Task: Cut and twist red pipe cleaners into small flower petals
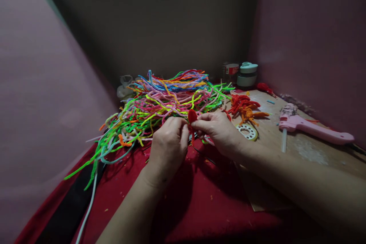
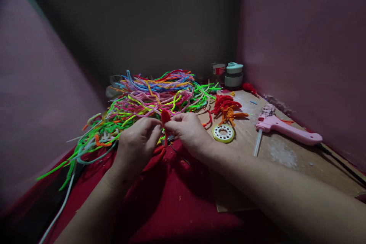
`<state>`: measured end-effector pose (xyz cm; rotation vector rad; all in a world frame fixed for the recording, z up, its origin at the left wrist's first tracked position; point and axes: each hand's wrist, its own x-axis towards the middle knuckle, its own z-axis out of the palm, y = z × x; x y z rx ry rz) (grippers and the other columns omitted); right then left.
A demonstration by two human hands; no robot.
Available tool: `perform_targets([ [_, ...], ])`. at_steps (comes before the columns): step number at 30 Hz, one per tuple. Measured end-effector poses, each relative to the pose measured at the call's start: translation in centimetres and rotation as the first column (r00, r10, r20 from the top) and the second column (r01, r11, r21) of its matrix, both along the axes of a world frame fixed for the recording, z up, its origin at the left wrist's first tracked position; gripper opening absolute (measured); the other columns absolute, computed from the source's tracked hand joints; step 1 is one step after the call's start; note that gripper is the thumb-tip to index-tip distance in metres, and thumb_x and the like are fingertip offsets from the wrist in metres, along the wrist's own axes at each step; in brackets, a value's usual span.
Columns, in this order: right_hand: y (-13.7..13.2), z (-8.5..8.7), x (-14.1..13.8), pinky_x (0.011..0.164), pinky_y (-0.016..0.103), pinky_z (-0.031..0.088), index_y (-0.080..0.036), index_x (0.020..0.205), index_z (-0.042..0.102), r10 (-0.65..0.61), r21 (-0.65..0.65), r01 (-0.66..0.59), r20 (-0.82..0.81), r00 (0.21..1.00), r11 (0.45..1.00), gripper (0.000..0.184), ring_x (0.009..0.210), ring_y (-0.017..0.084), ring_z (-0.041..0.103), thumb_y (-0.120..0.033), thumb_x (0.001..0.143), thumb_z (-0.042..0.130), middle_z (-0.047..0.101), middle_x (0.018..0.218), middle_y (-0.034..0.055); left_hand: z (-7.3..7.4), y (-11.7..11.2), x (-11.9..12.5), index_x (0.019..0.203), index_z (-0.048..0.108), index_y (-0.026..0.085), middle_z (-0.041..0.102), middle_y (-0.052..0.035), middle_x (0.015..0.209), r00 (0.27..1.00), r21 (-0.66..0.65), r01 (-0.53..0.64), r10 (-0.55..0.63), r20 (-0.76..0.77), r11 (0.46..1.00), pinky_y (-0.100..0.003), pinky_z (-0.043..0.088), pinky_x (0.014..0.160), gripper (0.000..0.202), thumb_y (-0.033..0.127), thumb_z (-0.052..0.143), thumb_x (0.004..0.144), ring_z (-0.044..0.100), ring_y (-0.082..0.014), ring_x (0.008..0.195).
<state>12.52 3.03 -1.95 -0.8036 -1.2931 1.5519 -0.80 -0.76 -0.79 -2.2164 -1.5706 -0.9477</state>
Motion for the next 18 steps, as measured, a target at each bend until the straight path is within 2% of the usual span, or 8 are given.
perform_targets([
  [3,-0.1,0.3,0.0,0.048,0.023,0.03,-0.014,0.047,0.052,-0.002,-0.067,-0.001,-0.033,0.999,0.998,0.017,0.046,0.007,0.04,-0.017,0.061,0.061,0.047,0.046,-0.0036,0.5,-0.1,-0.1,0.079,0.06,0.017,0.062,-0.0025,0.075,0.985,-0.058,-0.013,0.023,0.17,0.998,-0.023,0.041,0.068,0.013,0.019,0.047,0.083,0.057,-0.0136,0.069],
  [6,0.0,0.3,0.0,0.048,0.023,0.031,-0.014,0.047,0.052,0.009,-0.078,-0.013,-0.056,0.998,0.997,0.017,0.045,0.007,0.039,-0.017,0.061,0.062,0.047,0.045,-0.0035,0.7,0.1,-0.3,0.078,0.062,0.018,0.062,-0.0029,0.078,0.953,-0.151,0.012,0.034,0.302,0.988,-0.024,0.041,0.07,0.015,0.025,0.05,0.082,0.056,-0.0143,0.073],
  [11,0.2,0.1,-0.1,0.046,0.023,0.029,-0.014,0.047,0.05,0.043,-0.069,-0.045,-0.036,0.998,0.997,0.02,0.044,0.006,0.038,-0.017,0.062,0.063,0.047,0.045,-0.0033,1.0,0.2,-0.3,0.077,0.064,0.017,0.061,0.0002,0.068,0.812,-0.379,0.169,0.09,0.577,0.91,-0.02,0.037,0.054,0.014,0.03,0.06,0.075,0.051,-0.0112,0.059],
  [14,0.3,-0.1,-0.2,0.047,0.023,0.031,-0.014,0.05,0.051,0.096,-0.097,-0.101,-0.057,0.994,0.99,0.018,0.043,0.007,0.042,-0.018,0.064,0.061,0.049,0.046,-0.0027,1.2,0.1,-0.2,0.076,0.064,0.017,0.057,0.0026,0.06,0.737,-0.436,0.235,0.133,0.663,0.869,-0.019,0.033,0.048,0.013,0.029,0.06,0.074,0.044,-0.0084,0.051],
  [18,0.2,0.0,-0.2,0.048,0.023,0.034,-0.013,0.056,0.053,0.117,-0.151,-0.134,-0.116,0.986,0.979,0.014,0.044,0.007,0.044,-0.018,0.066,0.06,0.052,0.05,-0.0013,1.3,0.2,-0.2,0.078,0.064,0.017,0.055,0.0036,0.057,0.691,-0.455,0.304,0.135,0.71,0.837,-0.018,0.033,0.047,0.01,0.026,0.061,0.074,0.043,-0.0075,0.049],
])
